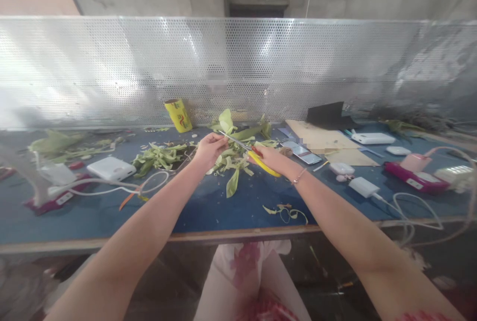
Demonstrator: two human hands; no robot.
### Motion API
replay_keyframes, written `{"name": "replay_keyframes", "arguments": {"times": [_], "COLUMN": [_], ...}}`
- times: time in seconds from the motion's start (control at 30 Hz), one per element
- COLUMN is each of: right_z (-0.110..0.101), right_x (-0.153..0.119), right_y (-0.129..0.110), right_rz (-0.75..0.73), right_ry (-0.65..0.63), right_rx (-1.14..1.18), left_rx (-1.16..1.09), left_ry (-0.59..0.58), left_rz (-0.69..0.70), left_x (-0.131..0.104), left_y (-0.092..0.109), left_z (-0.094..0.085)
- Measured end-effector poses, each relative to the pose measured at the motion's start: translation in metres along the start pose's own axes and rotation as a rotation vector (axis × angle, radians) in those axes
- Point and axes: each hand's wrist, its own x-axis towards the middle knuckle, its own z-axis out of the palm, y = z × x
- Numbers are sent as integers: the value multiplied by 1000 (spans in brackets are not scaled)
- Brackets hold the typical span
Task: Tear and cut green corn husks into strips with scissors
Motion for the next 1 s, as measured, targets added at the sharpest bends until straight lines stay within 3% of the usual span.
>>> {"name": "replay_keyframes", "arguments": {"times": [1.0], "right_z": [7], "right_x": [6], "right_y": [-9], "right_rz": [39], "right_ry": [39], "right_rx": [-142], "left_rx": [-35], "left_ry": [62], "left_rz": [33], "left_x": [2], "left_y": [2], "left_z": [4]}}
